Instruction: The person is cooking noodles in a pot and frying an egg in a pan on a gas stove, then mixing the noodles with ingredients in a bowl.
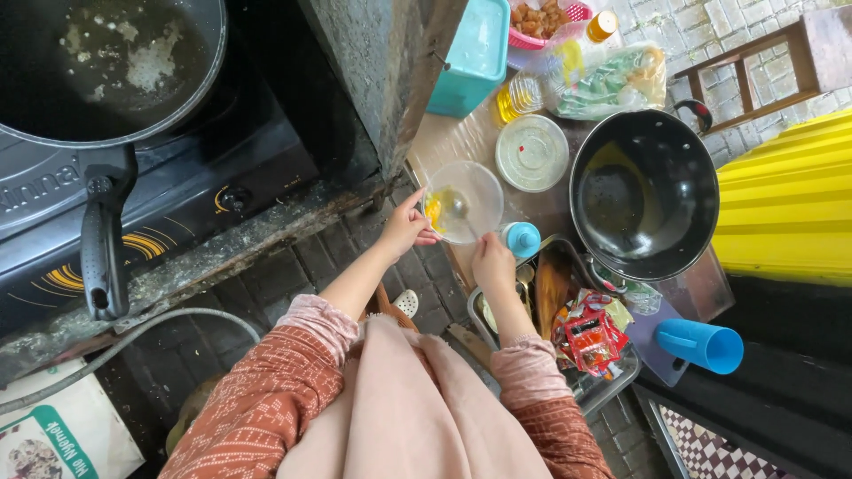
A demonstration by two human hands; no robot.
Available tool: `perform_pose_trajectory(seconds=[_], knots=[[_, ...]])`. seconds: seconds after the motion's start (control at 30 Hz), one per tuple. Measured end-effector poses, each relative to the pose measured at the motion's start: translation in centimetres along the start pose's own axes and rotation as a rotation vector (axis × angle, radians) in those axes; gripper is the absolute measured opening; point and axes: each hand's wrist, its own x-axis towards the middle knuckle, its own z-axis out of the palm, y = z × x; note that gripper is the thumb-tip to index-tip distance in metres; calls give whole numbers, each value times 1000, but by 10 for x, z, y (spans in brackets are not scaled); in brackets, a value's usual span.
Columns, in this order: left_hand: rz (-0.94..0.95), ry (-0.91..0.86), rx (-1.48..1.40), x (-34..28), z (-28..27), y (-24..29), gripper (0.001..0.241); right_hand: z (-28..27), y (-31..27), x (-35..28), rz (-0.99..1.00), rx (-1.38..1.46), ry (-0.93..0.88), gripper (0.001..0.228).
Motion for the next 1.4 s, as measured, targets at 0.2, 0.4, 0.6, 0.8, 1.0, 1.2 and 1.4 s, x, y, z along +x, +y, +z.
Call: perform_pose_trajectory(seconds=[0.2,0.4,0.6,0.8,1.0,1.2,1.4], knots=[[-13,17,21,-1,1,-2,75,-6,-8,-8,-13,83,28,29],[-24,0,42,0,3,-8,74,-4,1,-1,6,60,69,31],[-51,-39,70,4,4,-14,73,-1,6,9,-25,29,86,30],[-62,-31,70,19,-2,-23,73,-23,-7,-18,-89,-222,143,32],[-93,-23,27,23,0,-37,73,-9,-6,-8,-200,-519,265,28],[-84,-5,-7,18,-2,-22,73,25,45,41,-209,-662,388,25],[-91,-15,-8,22,-9,-20,72,-4,25,30,-207,-509,178,29]])
